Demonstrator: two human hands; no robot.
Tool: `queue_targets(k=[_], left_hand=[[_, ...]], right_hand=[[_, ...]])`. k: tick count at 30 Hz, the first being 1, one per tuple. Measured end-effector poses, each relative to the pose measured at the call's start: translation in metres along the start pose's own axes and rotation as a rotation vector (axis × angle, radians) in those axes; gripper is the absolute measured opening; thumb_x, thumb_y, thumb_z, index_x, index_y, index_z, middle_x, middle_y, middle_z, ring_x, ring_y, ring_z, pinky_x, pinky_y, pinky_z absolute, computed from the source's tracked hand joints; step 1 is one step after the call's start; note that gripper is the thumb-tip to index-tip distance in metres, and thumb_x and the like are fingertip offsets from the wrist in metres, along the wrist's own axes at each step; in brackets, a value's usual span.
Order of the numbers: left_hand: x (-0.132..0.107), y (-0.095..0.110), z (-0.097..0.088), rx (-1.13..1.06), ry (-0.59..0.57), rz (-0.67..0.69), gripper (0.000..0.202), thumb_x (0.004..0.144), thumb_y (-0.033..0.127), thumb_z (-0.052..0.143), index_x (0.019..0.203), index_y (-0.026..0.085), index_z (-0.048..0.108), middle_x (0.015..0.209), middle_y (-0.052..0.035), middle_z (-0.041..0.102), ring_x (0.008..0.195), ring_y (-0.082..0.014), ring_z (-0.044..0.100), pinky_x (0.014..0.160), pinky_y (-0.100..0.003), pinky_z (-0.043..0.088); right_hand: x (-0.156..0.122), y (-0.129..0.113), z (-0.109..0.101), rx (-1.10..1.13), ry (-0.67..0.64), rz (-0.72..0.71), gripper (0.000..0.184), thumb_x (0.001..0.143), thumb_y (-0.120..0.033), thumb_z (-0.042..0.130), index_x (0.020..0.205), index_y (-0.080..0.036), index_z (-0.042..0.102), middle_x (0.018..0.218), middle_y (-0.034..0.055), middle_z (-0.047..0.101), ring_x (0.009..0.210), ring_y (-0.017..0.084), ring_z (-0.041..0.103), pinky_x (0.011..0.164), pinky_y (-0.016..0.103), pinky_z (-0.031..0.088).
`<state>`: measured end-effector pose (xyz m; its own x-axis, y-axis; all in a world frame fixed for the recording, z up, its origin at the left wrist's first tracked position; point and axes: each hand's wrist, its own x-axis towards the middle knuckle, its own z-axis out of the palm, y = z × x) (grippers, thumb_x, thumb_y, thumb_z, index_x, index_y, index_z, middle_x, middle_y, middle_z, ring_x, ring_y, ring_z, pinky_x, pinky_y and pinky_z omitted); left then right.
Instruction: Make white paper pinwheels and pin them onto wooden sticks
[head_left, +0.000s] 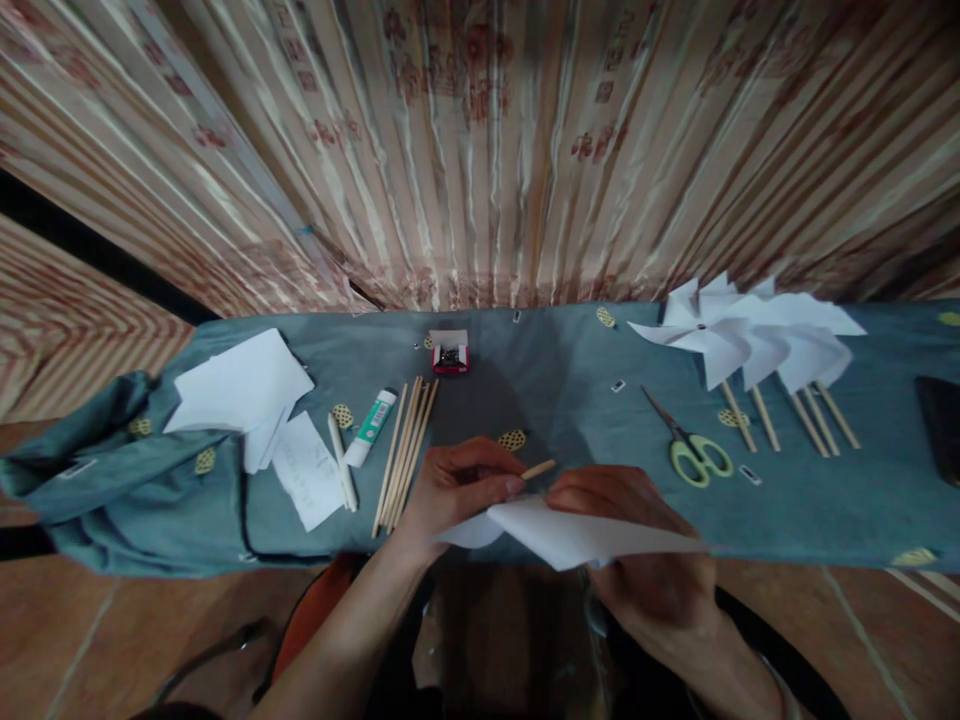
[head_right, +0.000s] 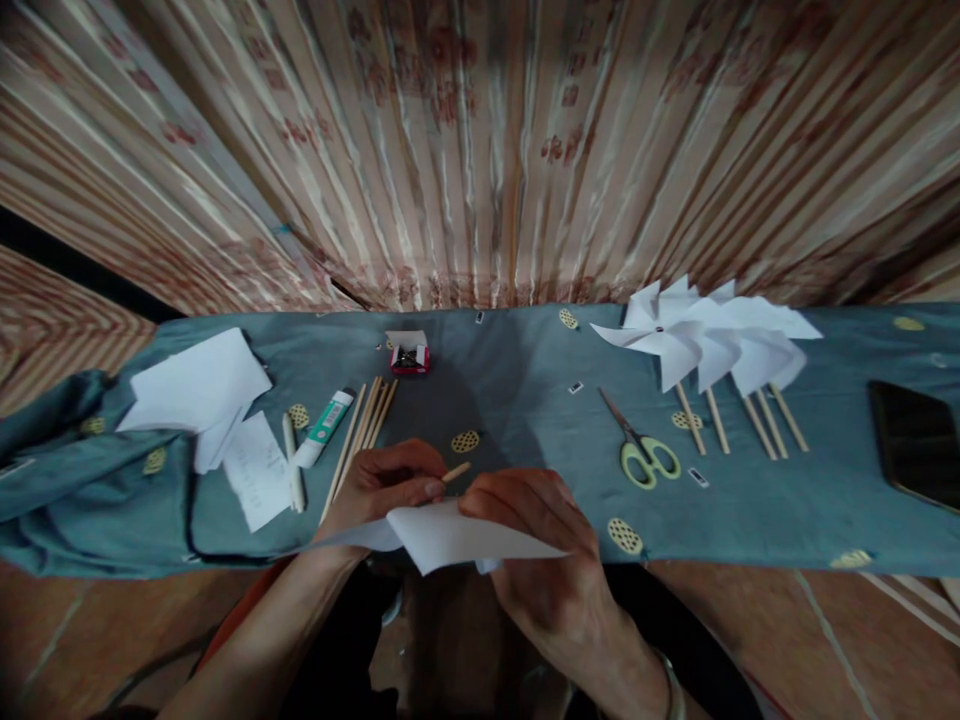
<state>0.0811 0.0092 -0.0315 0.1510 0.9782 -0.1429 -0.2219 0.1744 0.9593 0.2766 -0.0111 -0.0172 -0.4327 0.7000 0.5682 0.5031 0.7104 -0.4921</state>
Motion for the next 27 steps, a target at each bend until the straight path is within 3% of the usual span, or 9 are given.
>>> queue_targets(k=[6, 15, 19, 27], left_hand=[[-0.004, 0.003, -0.002, 0.147, -0.004, 0.061, 0.015, 0.071, 0.032, 0.079, 0.073, 0.017, 0.078, 0.073, -0.005, 0.069, 0.067, -0.0129, 0.06, 0.06, -0.022, 0.046], [-0.001, -0.002, -0.002, 0.209, -0.056, 0.253, 0.012, 0.077, 0.033, 0.077, 0.08, 0.021, 0.079, 0.073, -0.0057, 0.071, 0.07, -0.0146, 0.062, 0.064, -0.025, 0.049], [0.001, -0.002, -0.002, 0.226, -0.095, 0.276, 0.013, 0.078, 0.033, 0.076, 0.08, 0.021, 0.079, 0.073, -0.0064, 0.072, 0.069, -0.015, 0.062, 0.063, -0.026, 0.05], [0.003, -0.001, -0.003, 0.239, -0.107, 0.284, 0.012, 0.079, 0.032, 0.076, 0.081, 0.021, 0.08, 0.074, -0.007, 0.072, 0.069, -0.0151, 0.063, 0.062, -0.025, 0.051]], right_hand=[[-0.001, -0.003, -0.01, -0.025, -0.01, -0.024, 0.015, 0.09, -0.015, 0.058, 0.104, -0.016, 0.063, 0.095, 0.007, 0.071, 0.094, 0.02, 0.065, 0.084, 0.034, 0.051], [-0.001, 0.001, -0.02, -0.054, -0.07, 0.006, 0.02, 0.088, -0.014, 0.06, 0.108, -0.016, 0.062, 0.099, 0.0074, 0.072, 0.098, 0.02, 0.066, 0.086, 0.034, 0.053], [-0.002, 0.009, -0.018, -0.058, -0.071, -0.064, 0.022, 0.089, -0.019, 0.061, 0.111, -0.016, 0.062, 0.099, 0.0076, 0.072, 0.097, 0.021, 0.067, 0.085, 0.035, 0.054], [0.004, 0.004, -0.014, -0.035, -0.006, -0.007, 0.017, 0.091, -0.015, 0.057, 0.106, -0.016, 0.063, 0.095, 0.0064, 0.072, 0.094, 0.019, 0.066, 0.084, 0.034, 0.053]])
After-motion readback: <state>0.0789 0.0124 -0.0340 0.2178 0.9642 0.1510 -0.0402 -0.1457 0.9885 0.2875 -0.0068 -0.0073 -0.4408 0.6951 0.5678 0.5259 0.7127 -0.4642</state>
